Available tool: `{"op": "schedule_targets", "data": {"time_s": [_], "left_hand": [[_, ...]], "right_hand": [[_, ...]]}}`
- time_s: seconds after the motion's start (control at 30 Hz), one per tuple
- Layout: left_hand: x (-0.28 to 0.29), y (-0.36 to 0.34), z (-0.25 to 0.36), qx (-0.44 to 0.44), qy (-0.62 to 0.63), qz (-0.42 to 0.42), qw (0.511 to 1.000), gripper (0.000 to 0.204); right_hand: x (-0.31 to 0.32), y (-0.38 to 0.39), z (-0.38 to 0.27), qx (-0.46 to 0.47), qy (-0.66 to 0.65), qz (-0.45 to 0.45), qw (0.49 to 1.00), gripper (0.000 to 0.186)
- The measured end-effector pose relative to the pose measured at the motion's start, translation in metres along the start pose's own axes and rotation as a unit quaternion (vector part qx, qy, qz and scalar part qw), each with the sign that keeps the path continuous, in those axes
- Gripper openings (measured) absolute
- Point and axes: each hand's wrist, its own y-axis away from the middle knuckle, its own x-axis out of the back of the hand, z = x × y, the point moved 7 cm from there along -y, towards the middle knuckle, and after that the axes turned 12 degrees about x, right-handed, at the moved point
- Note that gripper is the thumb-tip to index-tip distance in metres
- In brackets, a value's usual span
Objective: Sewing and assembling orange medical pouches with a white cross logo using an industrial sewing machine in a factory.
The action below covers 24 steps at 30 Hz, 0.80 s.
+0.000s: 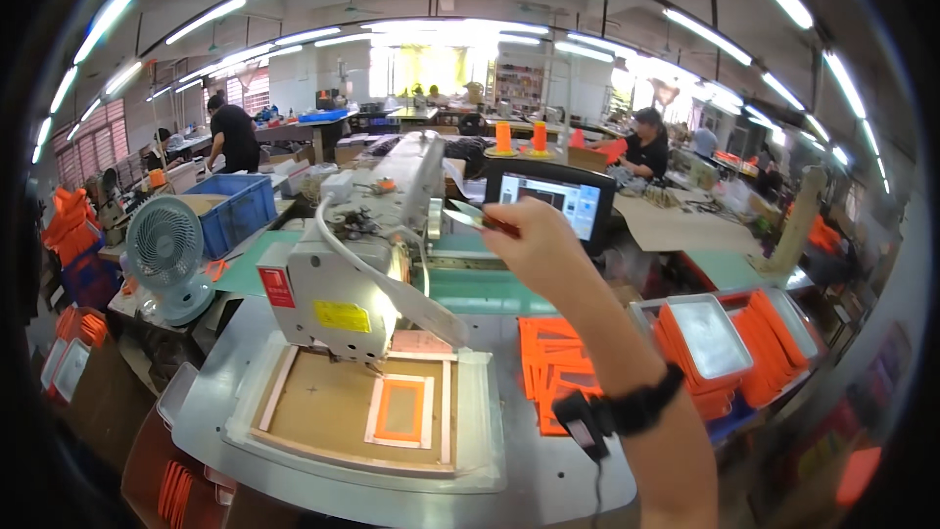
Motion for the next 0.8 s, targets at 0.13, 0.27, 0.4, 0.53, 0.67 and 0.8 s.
{"op": "schedule_targets", "data": {"time_s": [0.13,0.27,0.4,0.53,0.67,0.8], "left_hand": [[0.042,0.070,0.006,-0.001,-0.064,0.176,0.982,0.031],[0.061,0.121,-0.012,0.030,0.026,0.325,0.945,0.026],[0.075,0.148,-0.021,0.079,0.004,0.423,0.903,0.023],[0.087,0.157,-0.045,0.147,0.033,0.491,0.858,0.021],[0.107,0.153,-0.042,0.150,-0.029,0.466,0.871,0.023],[0.127,0.135,-0.016,0.126,-0.161,0.397,0.895,0.025]], "right_hand": [[-0.062,-0.079,0.008,0.018,-0.083,-0.066,0.994,0.029],[-0.100,-0.102,-0.002,0.085,-0.144,-0.180,0.969,0.028],[-0.094,-0.085,-0.013,0.004,-0.335,-0.278,0.900,0.036],[-0.015,-0.029,-0.014,0.034,-0.187,-0.146,0.971,0.036],[0.027,0.098,0.025,-0.122,0.052,-0.222,0.966,0.019],[0.095,0.248,0.102,-0.267,0.201,-0.080,0.939,0.018]]}}
